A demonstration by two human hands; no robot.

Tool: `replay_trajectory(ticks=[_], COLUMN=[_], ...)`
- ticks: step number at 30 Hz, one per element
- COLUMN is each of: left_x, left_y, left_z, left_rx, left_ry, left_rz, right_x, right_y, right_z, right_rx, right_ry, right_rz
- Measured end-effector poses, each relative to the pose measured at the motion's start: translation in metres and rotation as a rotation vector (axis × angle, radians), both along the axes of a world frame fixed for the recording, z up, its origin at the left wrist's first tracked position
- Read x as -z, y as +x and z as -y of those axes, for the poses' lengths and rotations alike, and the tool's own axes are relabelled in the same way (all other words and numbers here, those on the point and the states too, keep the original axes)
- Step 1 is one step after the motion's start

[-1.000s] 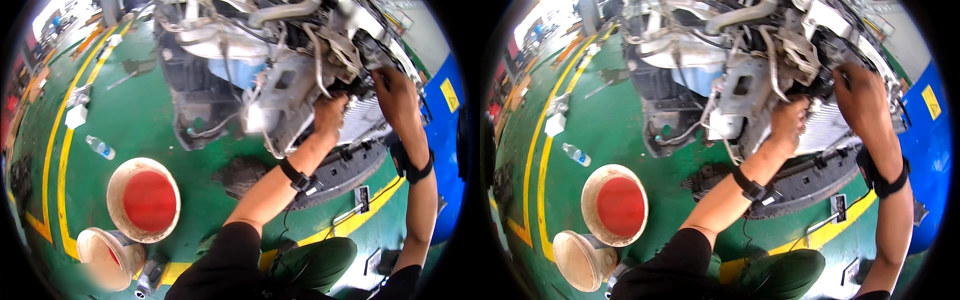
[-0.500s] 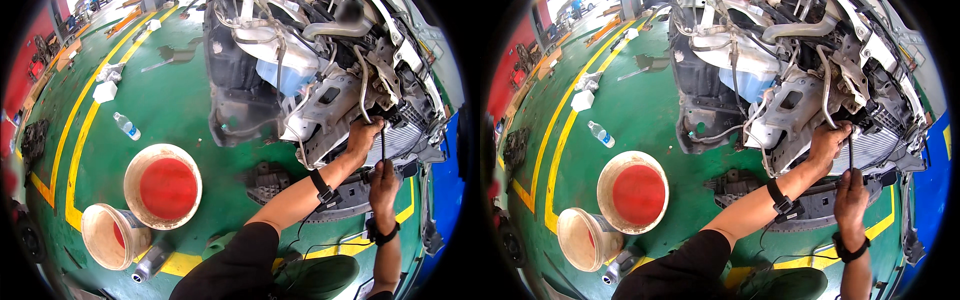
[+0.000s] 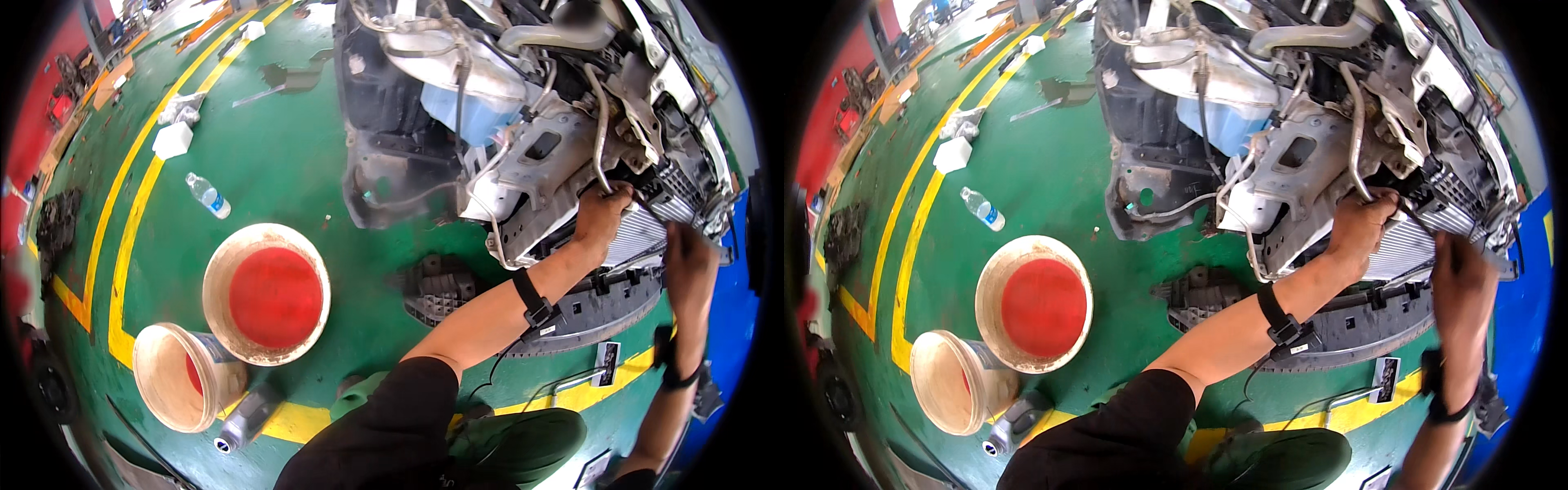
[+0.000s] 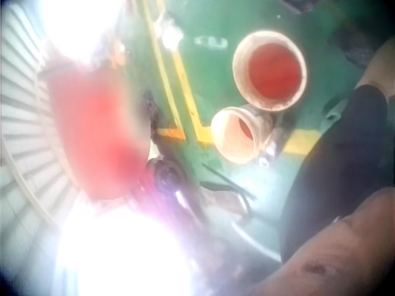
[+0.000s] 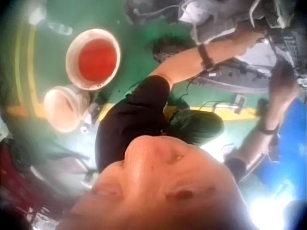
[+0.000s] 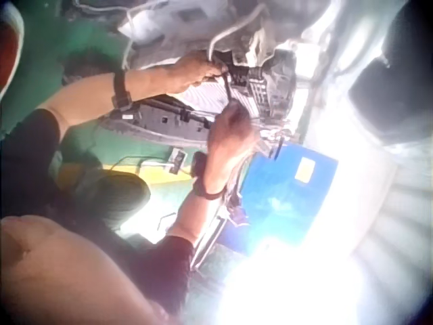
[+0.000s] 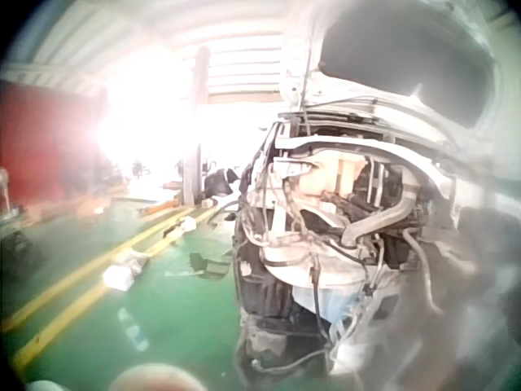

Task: The person works on a vehicle's cooling system by using a wrench to loosen and remove bolts from brackets around the radiator. They handle a metal line and position a plastic shroud within the engine bay.

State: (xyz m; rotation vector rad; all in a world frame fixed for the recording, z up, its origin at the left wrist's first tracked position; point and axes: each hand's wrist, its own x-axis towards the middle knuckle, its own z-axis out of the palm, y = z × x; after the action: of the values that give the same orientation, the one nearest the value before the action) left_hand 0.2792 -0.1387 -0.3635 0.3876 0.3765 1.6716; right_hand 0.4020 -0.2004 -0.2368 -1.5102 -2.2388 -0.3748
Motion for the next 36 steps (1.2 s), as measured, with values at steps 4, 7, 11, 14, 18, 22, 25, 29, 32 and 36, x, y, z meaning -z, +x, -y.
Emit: replay_trajectory(ticks=[4, 7, 11, 14, 18, 22, 25, 29, 32, 36], left_x=[0.012, 0.001, 0.003, 0.005, 0.002, 0.016, 0.006, 0.004, -0.004, 0.000], left_y=[0.014, 0.008, 0.002, -0.003, 0.016, 0.004, -0.014, -0.008, -0.004, -0.010], left_z=[-0.021, -0.006, 0.000, 0.007, -0.002, -0.011, -0.002, -0.004, 0.004, 0.011], left_rx=[-0.165, -0.098, -0.161, -0.135, -0.136, -0.291, 0.062, 0.003, 0.014, -0.011], left_ry=[0.172, 0.153, 0.162, 0.164, 0.078, 0.181, 0.028, 0.133, 0.083, 0.096], left_rz=[-0.036, -0.016, -0.102, -0.048, -0.156, -0.446, 0.019, -0.101, -0.020, -0.034], right_x=[0.105, 0.139, 0.132, 0.096, 0.021, -0.028, -0.008, 0.087, 0.124, 0.112], right_y=[0.002, -0.006, 0.000, 0.007, 0.028, -0.014, -0.018, -0.004, -0.016, -0.009], right_z=[0.010, -0.006, 0.001, 0.015, 0.012, 0.003, -0.001, 0.012, -0.005, 0.007], right_rx=[-0.041, -0.062, -0.045, -0.080, -0.078, -0.172, -0.189, -0.196, -0.202, -0.118], right_ry=[-0.060, -0.202, -0.113, -0.208, -0.055, 0.114, 0.175, 0.086, -0.150, -0.158], right_rz=[-0.125, -0.295, -0.222, -0.201, -0.115, 0.003, 0.224, 0.413, -0.265, -0.119])
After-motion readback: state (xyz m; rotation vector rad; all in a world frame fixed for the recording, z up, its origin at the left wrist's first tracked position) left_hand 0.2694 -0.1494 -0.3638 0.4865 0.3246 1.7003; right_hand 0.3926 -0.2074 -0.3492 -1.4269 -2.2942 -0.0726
